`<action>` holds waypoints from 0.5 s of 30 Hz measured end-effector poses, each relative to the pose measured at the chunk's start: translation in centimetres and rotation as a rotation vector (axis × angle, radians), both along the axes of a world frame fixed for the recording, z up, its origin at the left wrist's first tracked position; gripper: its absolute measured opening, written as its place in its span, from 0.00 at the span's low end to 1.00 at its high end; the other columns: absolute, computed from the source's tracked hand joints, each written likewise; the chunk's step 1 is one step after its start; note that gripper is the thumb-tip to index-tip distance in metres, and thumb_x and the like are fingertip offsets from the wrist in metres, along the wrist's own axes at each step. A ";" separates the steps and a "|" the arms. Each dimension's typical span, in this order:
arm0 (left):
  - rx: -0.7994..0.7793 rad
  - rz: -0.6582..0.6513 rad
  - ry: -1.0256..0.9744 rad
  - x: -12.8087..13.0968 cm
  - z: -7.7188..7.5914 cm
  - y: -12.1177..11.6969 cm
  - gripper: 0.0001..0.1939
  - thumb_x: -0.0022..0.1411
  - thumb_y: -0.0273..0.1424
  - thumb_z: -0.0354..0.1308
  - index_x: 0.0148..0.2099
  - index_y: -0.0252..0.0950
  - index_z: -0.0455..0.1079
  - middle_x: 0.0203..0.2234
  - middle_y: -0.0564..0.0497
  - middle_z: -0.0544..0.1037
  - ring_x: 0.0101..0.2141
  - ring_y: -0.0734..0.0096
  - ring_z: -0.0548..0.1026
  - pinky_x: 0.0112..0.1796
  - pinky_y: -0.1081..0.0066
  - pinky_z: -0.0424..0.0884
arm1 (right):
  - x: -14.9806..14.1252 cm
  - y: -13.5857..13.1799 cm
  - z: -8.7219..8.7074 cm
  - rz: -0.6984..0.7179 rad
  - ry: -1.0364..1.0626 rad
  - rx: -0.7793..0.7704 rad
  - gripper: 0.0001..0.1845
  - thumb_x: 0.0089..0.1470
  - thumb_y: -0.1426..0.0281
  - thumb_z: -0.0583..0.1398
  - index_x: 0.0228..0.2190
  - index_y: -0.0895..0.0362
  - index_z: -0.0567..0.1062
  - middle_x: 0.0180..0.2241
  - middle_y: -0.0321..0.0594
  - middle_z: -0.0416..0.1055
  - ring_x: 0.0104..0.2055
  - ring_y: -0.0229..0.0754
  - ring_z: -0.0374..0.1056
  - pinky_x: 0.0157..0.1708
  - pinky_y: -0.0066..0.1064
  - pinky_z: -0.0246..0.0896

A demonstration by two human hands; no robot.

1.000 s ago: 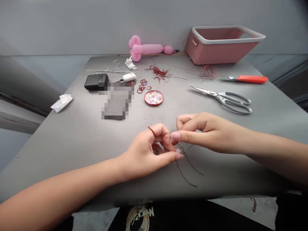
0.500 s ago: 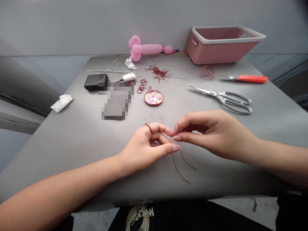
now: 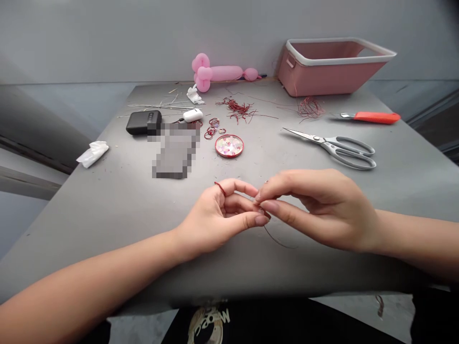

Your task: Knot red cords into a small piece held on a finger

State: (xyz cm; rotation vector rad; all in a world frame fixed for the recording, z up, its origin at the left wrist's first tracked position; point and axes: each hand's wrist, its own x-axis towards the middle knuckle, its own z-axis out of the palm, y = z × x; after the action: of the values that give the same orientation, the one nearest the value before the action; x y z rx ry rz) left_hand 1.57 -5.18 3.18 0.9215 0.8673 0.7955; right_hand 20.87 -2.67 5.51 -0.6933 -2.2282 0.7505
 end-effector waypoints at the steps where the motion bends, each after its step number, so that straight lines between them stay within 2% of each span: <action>1: 0.017 0.024 -0.020 0.0 0.0 0.1 0.18 0.49 0.28 0.71 0.40 0.35 0.67 0.26 0.55 0.81 0.31 0.76 0.79 0.38 0.74 0.74 | 0.1 0.2 0.1 0.002 0.018 -0.019 0.04 0.57 0.75 0.59 0.33 0.56 0.74 0.28 0.36 0.76 0.29 0.34 0.71 0.31 0.25 0.66; 5: 0.102 0.099 -0.090 0.1 0.1 0.3 0.13 0.52 0.27 0.69 0.35 0.34 0.66 0.28 0.54 0.80 0.33 0.77 0.79 0.41 0.74 0.74 | 0.4 0.9 -0.1 -0.058 -0.020 0.002 0.05 0.56 0.72 0.61 0.37 0.56 0.75 0.32 0.39 0.76 0.35 0.38 0.70 0.37 0.31 0.66; 8: 0.152 0.111 -0.087 0.0 0.0 0.4 0.12 0.53 0.27 0.69 0.35 0.35 0.67 0.29 0.55 0.78 0.33 0.77 0.77 0.38 0.75 0.74 | 0.5 1.2 -0.4 -0.052 -0.098 0.008 0.05 0.57 0.70 0.60 0.37 0.55 0.75 0.33 0.39 0.76 0.39 0.40 0.71 0.38 0.32 0.65; 12: 0.148 0.073 -0.091 -0.1 -0.3 0.5 0.09 0.56 0.29 0.66 0.37 0.36 0.69 0.29 0.54 0.77 0.33 0.78 0.76 0.26 0.82 0.67 | 0.3 1.3 -0.9 -0.043 -0.080 0.062 0.04 0.58 0.72 0.59 0.35 0.55 0.75 0.30 0.38 0.76 0.36 0.40 0.70 0.37 0.32 0.64; 15: 0.106 0.039 -0.135 -0.3 -0.4 0.6 0.08 0.58 0.31 0.65 0.38 0.36 0.70 0.29 0.53 0.78 0.29 0.79 0.75 0.26 0.81 0.68 | 0.2 1.2 -0.8 -0.031 -0.074 0.176 0.05 0.57 0.74 0.58 0.34 0.54 0.74 0.27 0.36 0.75 0.32 0.38 0.69 0.37 0.34 0.63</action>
State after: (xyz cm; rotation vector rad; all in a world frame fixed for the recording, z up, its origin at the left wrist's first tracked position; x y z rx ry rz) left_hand 1.29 -4.62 2.78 0.9354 0.7325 0.9336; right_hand 21.10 -1.45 4.68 -0.6766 -2.3117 0.5131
